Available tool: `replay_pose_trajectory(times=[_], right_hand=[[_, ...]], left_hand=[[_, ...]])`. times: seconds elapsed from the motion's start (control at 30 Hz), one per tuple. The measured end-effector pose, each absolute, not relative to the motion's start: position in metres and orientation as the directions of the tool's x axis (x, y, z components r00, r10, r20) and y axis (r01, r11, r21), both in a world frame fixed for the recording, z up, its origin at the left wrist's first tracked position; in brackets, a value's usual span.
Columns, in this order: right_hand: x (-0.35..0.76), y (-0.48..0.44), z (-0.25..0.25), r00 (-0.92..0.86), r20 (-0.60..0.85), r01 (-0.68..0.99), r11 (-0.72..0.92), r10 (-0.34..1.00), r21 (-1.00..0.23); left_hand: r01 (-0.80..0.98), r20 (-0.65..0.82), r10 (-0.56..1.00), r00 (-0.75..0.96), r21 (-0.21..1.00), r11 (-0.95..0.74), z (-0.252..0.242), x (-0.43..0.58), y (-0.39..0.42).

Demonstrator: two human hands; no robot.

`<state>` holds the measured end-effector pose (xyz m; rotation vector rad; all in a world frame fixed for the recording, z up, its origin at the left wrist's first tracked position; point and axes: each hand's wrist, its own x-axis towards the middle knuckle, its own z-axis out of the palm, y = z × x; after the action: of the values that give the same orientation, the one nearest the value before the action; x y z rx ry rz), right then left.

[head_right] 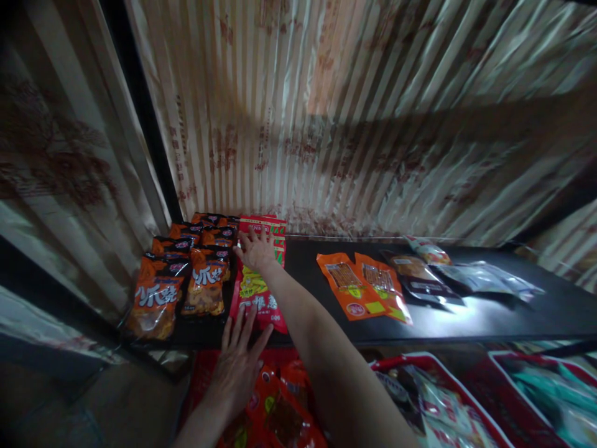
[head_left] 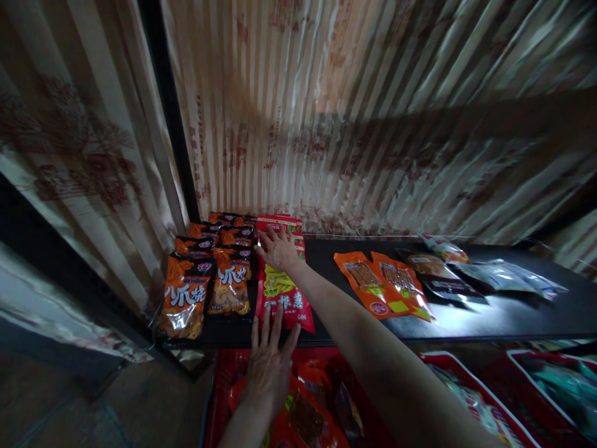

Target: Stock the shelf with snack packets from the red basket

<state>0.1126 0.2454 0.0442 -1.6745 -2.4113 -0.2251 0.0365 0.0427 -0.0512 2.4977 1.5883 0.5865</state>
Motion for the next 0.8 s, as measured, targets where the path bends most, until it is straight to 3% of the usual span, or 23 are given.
replay_pose_trajectory(times=[0.17,0.47,0.8], right_hand=[[0.111,0.255,0.034,-0.294,0.182,0.955,0.298,0.938,0.004],[0.111,0.255,0.039,-0.280,0.203,0.958,0.286,0.938,0.003],[0.110,0.231,0.051,-0.264,0.356,0.958,0.287,0.897,-0.015]], left_hand=[[0.839,0.246,0.896,0.370,0.325,-0.436,-0.051,0.037,0.045],[0.838,0.265,0.903,0.339,0.351,-0.418,-0.041,0.039,0.041],[0.840,0.306,0.889,0.342,0.325,-0.435,-0.044,0.040,0.039]])
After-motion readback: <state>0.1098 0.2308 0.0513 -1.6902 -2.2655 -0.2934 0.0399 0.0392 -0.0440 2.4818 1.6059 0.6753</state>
